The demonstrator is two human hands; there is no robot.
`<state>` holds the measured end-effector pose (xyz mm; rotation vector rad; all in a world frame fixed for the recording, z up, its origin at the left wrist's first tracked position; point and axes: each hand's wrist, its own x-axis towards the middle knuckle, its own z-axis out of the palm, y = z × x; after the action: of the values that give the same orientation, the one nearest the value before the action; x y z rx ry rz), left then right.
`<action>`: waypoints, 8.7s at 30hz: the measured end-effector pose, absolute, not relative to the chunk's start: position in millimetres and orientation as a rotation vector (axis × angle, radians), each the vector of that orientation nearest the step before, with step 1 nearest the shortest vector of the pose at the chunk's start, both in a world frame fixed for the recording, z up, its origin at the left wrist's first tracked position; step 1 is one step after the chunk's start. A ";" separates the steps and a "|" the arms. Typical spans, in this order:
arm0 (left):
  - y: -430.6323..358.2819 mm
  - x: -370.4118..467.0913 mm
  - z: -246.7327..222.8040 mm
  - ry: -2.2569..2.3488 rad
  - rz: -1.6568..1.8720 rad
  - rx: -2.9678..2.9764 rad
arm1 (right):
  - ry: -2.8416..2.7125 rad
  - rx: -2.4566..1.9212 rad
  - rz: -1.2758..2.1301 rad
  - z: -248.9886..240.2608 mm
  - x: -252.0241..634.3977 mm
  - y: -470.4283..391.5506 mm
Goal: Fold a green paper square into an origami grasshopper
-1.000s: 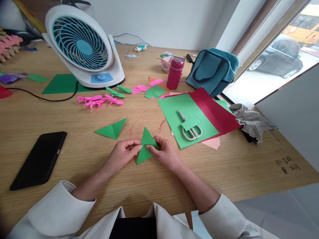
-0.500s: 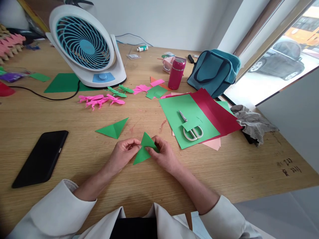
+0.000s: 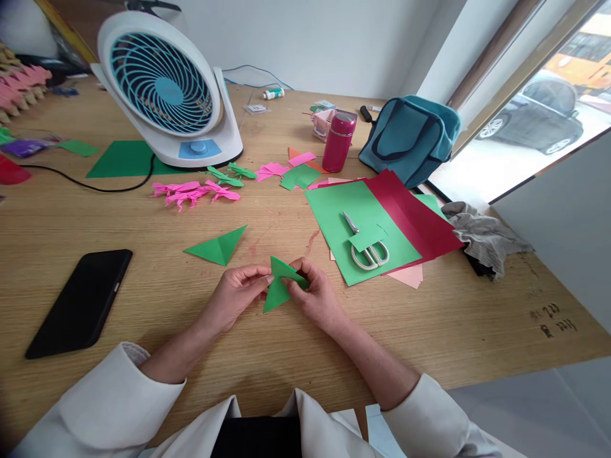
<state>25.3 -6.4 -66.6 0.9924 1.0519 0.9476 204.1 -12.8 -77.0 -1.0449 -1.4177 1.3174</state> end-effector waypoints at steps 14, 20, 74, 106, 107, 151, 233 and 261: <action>-7.8 26.4 -73.1 1.133 1.027 1.096 | -1.460 -1.067 1.243 -74.2 200.7 -14.9; -9.0 28.9 -68.0 1.098 0.955 1.029 | -1.413 -1.111 1.234 -77.0 201.0 -14.3; -12.2 29.5 -54.1 0.947 0.839 0.724 | -1.830 -0.899 0.753 -74.3 212.6 -4.2; -9.0 31.7 -58.4 0.981 1.147 0.703 | -1.428 -1.080 1.566 -71.7 201.0 -8.7; -9.5 32.9 -58.5 0.975 1.140 0.703 | -1.428 -1.088 1.563 -73.4 199.9 -9.1; -12.3 34.7 -56.0 1.119 1.010 0.807 | -1.537 -1.198 1.536 -62.6 202.3 -7.5; -15.5 32.8 -70.3 1.047 1.211 0.957 | -1.573 -1.077 1.476 -73.5 199.7 -8.7; -15.7 38.5 -60.9 1.101 1.178 0.880 | -1.536 -1.110 1.501 -75.8 199.3 -7.2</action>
<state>38.5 -15.7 -60.9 0.8799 1.1006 1.1782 199.3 -7.2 -75.8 -1.1101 -1.5362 1.5013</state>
